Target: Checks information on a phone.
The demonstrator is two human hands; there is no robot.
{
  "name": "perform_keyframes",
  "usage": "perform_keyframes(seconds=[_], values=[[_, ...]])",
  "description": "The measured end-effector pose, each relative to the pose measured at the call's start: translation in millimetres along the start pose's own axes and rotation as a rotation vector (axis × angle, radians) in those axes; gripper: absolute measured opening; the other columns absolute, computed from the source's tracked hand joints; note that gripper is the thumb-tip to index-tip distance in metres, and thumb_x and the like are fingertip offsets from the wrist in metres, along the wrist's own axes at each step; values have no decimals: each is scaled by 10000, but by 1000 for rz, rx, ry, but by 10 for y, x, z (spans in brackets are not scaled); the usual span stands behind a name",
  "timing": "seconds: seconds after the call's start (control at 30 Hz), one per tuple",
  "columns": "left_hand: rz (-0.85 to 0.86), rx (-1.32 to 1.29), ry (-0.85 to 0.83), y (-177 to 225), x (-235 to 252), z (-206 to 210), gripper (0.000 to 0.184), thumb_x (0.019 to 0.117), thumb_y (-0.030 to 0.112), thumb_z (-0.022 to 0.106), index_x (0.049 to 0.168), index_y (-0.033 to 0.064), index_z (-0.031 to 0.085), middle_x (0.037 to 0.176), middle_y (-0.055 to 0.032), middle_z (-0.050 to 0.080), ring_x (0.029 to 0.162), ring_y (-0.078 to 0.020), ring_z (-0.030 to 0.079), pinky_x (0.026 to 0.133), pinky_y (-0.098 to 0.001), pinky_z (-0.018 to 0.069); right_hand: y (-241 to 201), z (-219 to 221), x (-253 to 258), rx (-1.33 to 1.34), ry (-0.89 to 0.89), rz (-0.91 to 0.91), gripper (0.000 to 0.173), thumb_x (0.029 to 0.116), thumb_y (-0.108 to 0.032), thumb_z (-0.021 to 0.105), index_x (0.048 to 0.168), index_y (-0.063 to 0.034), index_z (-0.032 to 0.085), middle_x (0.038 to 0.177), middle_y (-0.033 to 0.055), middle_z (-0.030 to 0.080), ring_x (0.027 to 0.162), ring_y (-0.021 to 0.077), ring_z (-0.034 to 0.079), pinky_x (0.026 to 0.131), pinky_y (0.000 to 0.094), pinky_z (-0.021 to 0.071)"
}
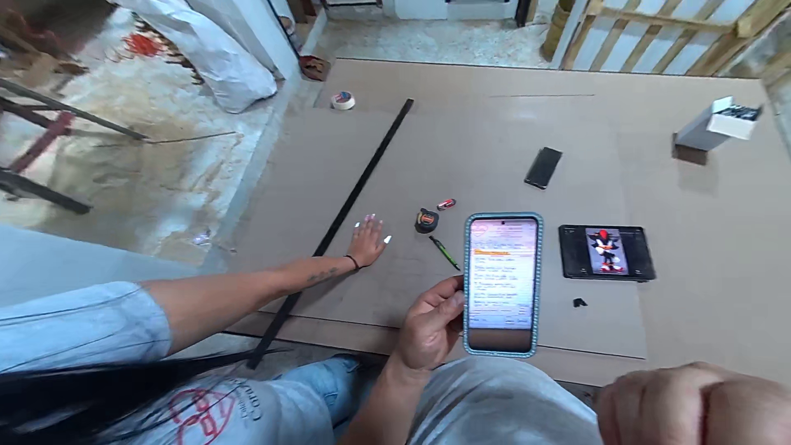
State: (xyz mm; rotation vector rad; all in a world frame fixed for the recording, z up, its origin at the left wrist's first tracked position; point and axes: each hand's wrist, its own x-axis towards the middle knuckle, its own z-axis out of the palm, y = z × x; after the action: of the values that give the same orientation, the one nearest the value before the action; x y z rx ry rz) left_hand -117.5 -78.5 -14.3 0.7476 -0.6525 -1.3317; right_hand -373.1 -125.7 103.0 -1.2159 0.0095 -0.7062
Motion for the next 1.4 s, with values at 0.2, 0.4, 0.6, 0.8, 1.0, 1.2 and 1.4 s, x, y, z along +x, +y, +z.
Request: perform_keyframes(seconds=[0.2, 0.4, 0.6, 0.8, 1.0, 1.2, 1.4], values=[[-6, -190, -205, -41, 15, -58, 347, 1094, 223, 472, 1338, 25, 621, 1160, -152, 710, 1028, -191, 717, 923, -379, 600, 38, -42, 7, 94, -77, -39, 114, 1016, -139, 607, 967, -44, 649, 832, 74, 683, 798, 189, 697, 764, 383, 599], [-21, -205, -200, -33, 36, -42, 336, 1088, 201, 489, 1336, 22, 628, 1167, -159, 713, 1042, -192, 718, 938, -380, 595, -12, -22, -7, 51, -28, 10, 126, 1022, -155, 611, 1061, -45, 656, 859, 79, 704, 816, 184, 707, 799, 385, 602], [-15, -199, -217, -7, 75, -18, 337, 1085, 211, 502, 1330, 23, 635, 1170, -157, 716, 1048, -194, 719, 946, -387, 593, -51, -23, 16, 49, -47, 0, 128, 1016, -152, 611, 1054, -34, 645, 884, 97, 706, 844, 202, 707, 811, 398, 595], [-14, -182, -221, -27, 72, -11, 346, 1096, 213, 460, 1334, 21, 622, 1168, -150, 713, 1048, -193, 717, 939, -379, 596, -10, -36, -26, 81, -61, -42, 104, 1007, -118, 600, 1039, -35, 654, 913, 98, 717, 898, 210, 716, 853, 412, 593], [-33, -199, -216, -59, 78, -16, 343, 1097, 202, 459, 1333, 9, 617, 1180, -160, 710, 1069, -208, 712, 964, -395, 586, 8, -48, -75, 47, -44, -18, 134, 1004, -104, 628, 1106, -26, 666, 954, 104, 739, 888, 197, 719, 852, 393, 594], [-30, -191, -211, -48, 72, -12, 335, 1100, 197, 445, 1316, 12, 622, 1160, -156, 709, 1042, -202, 715, 937, -390, 595, 8, -68, -63, 57, -17, -20, 113, 1012, -126, 625, 1017, -27, 679, 903, 99, 737, 860, 199, 723, 833, 396, 600], [-34, -196, -198, -51, 48, -4, 331, 1098, 194, 442, 1312, 26, 630, 1146, -150, 710, 1018, -192, 717, 910, -377, 602, 1, -91, -88, 43, 120, -48, 155, 1026, -192, 615, 1021, -55, 686, 798, 50, 704, 757, 152, 698, 767, 353, 592]])
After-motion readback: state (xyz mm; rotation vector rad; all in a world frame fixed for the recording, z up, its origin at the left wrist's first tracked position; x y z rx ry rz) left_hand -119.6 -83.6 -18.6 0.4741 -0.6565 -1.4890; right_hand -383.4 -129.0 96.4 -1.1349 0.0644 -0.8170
